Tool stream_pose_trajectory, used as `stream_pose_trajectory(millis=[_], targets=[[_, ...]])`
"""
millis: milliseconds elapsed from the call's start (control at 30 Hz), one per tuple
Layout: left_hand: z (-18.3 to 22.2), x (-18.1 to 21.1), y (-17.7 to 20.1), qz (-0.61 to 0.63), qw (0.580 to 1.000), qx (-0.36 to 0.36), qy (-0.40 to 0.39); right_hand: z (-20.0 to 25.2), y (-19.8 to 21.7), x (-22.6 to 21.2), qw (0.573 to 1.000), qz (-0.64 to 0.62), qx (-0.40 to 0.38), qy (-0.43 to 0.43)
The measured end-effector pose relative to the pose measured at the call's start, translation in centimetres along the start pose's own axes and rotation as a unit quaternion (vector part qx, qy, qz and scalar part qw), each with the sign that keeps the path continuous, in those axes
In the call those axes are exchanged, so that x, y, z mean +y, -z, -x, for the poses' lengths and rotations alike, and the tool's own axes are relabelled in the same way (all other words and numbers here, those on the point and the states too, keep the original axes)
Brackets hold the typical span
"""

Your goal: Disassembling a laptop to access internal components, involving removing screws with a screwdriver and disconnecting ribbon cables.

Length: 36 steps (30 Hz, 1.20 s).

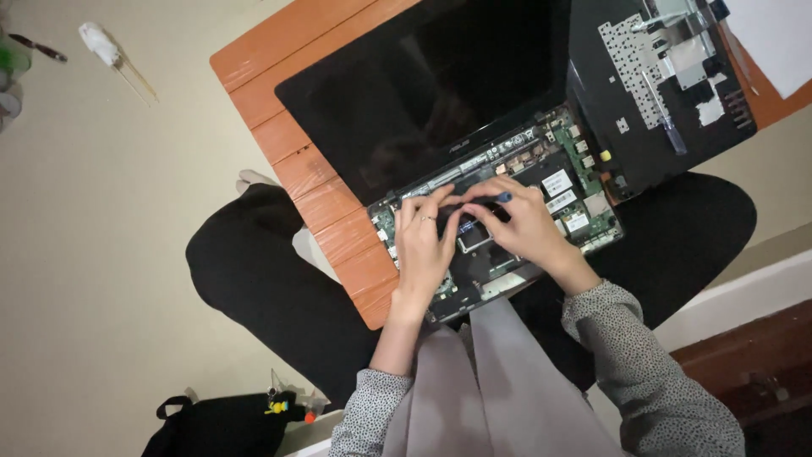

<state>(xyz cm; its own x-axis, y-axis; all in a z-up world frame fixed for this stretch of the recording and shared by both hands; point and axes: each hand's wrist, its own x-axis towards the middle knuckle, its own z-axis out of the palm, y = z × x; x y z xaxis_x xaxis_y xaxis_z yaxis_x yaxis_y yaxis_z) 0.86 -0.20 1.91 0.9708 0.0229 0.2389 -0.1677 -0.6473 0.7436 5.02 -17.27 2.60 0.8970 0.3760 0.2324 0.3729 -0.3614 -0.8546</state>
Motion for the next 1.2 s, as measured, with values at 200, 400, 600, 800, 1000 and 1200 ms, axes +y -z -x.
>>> stream_pose_trajectory(millis=[200,400,600,800,1000,1200], targets=[[-0.1,-0.2,0.1,0.013,1.0,-0.005,0.01,0.7,-0.7,0.8,1.0,-0.011,0.016,0.0],[0.3,-0.7,-0.1,0.009,1.0,0.001,0.013,0.9,-1.5,0.1,0.998,-0.004,0.055,-0.01],[0.5,-0.6,-0.2,0.012,1.0,0.002,0.018,0.9,-2.5,-0.6,0.997,-0.011,0.08,-0.006],[0.2,-0.2,-0.2,0.005,1.0,0.014,-0.001,0.9,-1.5,-1.1,0.995,0.036,0.094,-0.008],[-0.1,0.3,-0.1,0.005,0.999,0.032,-0.011,0.4,7.2,1.6,0.953,0.181,0.224,-0.092],[-0.1,0.3,-0.3,0.019,0.998,0.057,-0.003,2.4,9.7,10.2,0.928,0.302,0.123,-0.183]])
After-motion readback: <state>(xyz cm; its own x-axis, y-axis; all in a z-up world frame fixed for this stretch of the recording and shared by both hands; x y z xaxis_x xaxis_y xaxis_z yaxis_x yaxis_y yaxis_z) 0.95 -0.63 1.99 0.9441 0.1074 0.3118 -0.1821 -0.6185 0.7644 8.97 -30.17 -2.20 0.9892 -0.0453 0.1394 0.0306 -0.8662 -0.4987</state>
